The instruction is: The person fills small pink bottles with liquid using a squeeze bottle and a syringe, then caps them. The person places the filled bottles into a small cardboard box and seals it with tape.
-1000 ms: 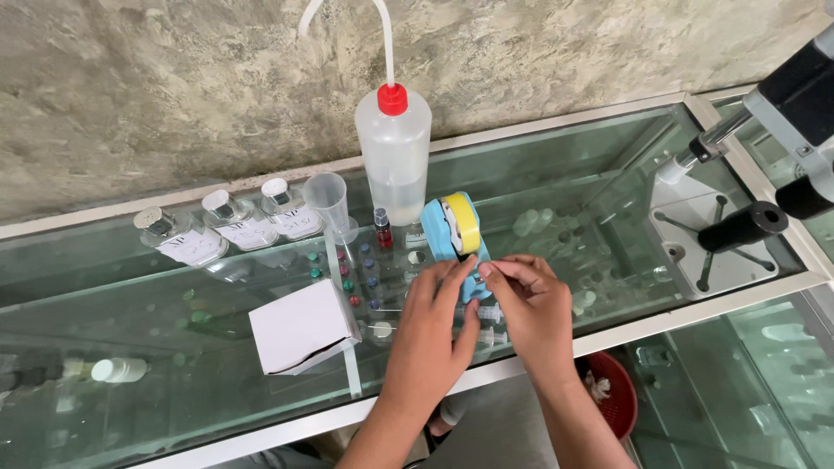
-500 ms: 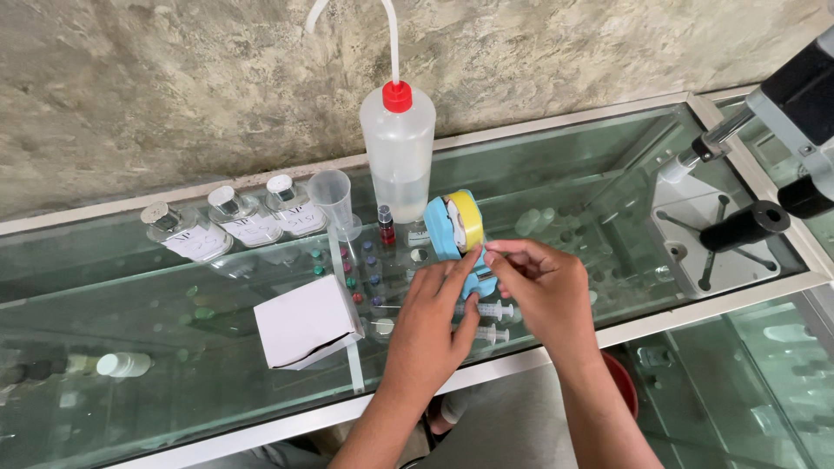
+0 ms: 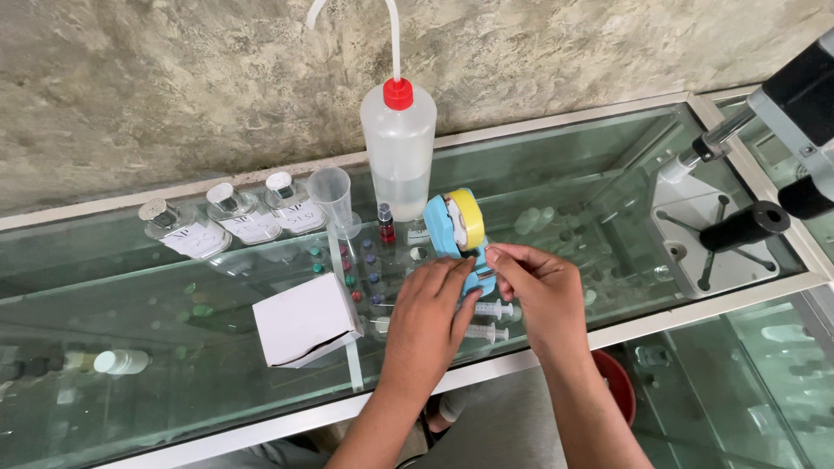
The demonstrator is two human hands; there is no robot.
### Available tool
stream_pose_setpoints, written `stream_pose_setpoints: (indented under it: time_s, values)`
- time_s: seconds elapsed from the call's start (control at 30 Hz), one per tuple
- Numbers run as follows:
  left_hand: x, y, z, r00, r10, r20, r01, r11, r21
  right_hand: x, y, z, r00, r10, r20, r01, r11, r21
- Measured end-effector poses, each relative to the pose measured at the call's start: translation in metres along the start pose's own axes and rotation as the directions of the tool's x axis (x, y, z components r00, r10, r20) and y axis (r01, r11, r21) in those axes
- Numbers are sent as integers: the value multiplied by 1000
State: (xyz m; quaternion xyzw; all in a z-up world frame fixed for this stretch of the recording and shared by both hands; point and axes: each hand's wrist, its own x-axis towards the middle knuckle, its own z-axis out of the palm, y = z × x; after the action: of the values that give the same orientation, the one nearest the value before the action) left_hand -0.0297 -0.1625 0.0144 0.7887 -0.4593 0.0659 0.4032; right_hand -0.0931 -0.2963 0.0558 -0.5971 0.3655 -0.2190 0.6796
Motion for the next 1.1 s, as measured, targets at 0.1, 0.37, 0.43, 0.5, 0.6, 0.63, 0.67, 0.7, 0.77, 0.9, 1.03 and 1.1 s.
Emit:
stream_pose_setpoints:
  time_s: [0.1,0.37,0.43,0.5,0.6,0.63,0.67,0.7,0.77,0.9,1.03,1.1]
  values:
    - [3,0,-1,1000,-9,16,9,1000,3,-2,-3,-1,994,106,-10,-105,991,82]
    - [1,0,4,996,-78,-39,78,997,-23,-13,28,1,996,-34,-81,49,979,195]
    - [2,0,3,997,-70,-43,69,997,-25,-12,41,1,996,-21,-91,42,973,229]
    - [0,-3,6,998,-56,11,56,998,-25,-14,50,2,996,5,-93,29,934,356]
    - [1,0,5,999,-45,16,45,999,-8,-20,55,1,996,-41,-83,68,931,358]
    - [1,0,5,999,-46,14,46,999,-6,-20,59,0,996,-42,-80,68,931,358]
    - [0,-1,6,999,-44,10,44,999,-16,-19,64,-1,996,-56,-73,79,929,362]
    - [0,-1,6,999,-43,8,43,999,-27,-19,68,-2,995,-69,-68,89,926,366]
    - [-1,-2,6,999,-42,3,42,998,-38,-19,67,-2,994,-89,-57,103,934,341]
    - [0,-4,8,999,-46,11,46,999,-21,-19,61,-2,987,-161,-22,162,966,203]
    - [-1,-4,8,999,-43,6,43,999,-32,-18,58,-4,983,-185,-13,186,982,22]
    - [0,-2,6,997,-67,32,68,997,-31,-16,58,-6,965,-261,36,262,964,-36]
